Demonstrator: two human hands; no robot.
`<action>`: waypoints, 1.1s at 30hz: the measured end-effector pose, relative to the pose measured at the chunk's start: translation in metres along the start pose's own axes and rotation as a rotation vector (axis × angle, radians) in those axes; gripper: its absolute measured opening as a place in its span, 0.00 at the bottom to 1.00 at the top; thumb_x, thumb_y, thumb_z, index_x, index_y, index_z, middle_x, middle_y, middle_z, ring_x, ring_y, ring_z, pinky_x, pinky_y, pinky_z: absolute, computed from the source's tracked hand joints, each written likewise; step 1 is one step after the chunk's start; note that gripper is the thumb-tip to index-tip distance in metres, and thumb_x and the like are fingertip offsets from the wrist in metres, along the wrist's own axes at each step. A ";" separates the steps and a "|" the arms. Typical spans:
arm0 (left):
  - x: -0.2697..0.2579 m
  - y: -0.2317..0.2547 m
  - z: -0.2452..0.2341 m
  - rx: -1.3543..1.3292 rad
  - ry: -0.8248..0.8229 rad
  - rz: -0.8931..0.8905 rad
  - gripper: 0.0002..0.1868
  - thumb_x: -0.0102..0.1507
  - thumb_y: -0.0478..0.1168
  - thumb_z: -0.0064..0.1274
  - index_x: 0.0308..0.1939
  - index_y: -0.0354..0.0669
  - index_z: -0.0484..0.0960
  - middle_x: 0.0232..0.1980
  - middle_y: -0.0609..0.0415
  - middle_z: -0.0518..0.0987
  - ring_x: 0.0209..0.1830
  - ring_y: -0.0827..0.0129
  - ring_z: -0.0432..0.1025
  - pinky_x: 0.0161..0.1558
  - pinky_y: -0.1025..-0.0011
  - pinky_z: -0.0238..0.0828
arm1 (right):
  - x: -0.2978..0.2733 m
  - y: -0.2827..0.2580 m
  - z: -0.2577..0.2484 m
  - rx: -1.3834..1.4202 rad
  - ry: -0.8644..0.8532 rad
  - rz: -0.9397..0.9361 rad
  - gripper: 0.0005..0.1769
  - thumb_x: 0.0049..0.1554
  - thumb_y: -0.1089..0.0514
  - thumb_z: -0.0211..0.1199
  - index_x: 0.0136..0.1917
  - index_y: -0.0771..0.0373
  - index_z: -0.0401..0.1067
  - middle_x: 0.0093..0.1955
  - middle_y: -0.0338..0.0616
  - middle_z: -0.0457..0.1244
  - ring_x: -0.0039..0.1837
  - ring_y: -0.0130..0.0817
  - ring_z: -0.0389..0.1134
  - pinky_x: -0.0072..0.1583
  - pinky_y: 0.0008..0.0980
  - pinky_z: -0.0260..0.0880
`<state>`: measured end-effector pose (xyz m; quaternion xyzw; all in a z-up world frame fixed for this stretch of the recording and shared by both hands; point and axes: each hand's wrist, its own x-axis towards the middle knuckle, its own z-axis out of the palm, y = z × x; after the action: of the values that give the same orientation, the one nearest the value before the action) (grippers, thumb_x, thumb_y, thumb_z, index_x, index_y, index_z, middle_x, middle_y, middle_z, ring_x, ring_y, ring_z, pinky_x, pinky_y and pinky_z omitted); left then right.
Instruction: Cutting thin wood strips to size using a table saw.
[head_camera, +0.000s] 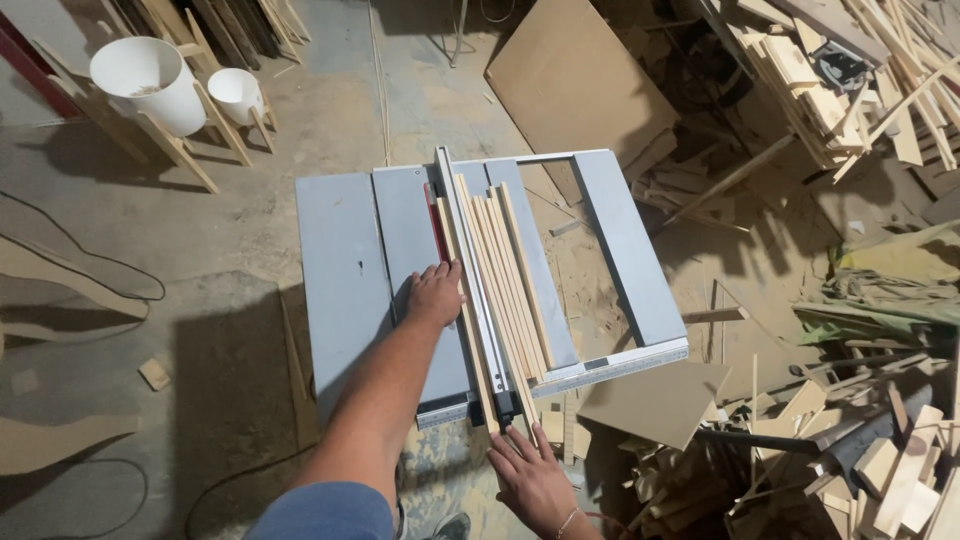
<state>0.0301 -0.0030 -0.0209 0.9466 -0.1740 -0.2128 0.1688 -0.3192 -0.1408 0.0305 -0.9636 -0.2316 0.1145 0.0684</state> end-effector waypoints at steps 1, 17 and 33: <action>0.001 0.000 0.000 0.012 0.012 0.004 0.42 0.69 0.52 0.51 0.82 0.51 0.48 0.83 0.48 0.55 0.82 0.51 0.48 0.79 0.44 0.36 | 0.000 0.000 0.000 -0.008 0.030 -0.008 0.39 0.52 0.49 0.73 0.72 0.61 0.65 0.78 0.49 0.55 0.80 0.56 0.49 0.76 0.70 0.34; 0.008 -0.002 -0.006 0.029 0.021 0.006 0.42 0.69 0.52 0.51 0.82 0.50 0.49 0.83 0.51 0.55 0.83 0.52 0.47 0.80 0.45 0.35 | 0.013 -0.001 -0.014 -0.027 -0.079 0.029 0.41 0.53 0.47 0.71 0.75 0.60 0.62 0.80 0.49 0.52 0.81 0.54 0.46 0.76 0.69 0.32; 0.008 0.000 0.002 0.009 -0.001 0.011 0.40 0.69 0.49 0.48 0.82 0.49 0.49 0.84 0.51 0.52 0.84 0.56 0.45 0.80 0.50 0.35 | 0.021 0.005 -0.013 -0.107 -0.099 -0.007 0.42 0.57 0.44 0.64 0.78 0.61 0.57 0.81 0.48 0.51 0.83 0.55 0.41 0.77 0.70 0.28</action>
<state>0.0359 -0.0071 -0.0251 0.9463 -0.1800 -0.2115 0.1657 -0.2953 -0.1364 0.0381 -0.9582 -0.2438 0.1493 0.0057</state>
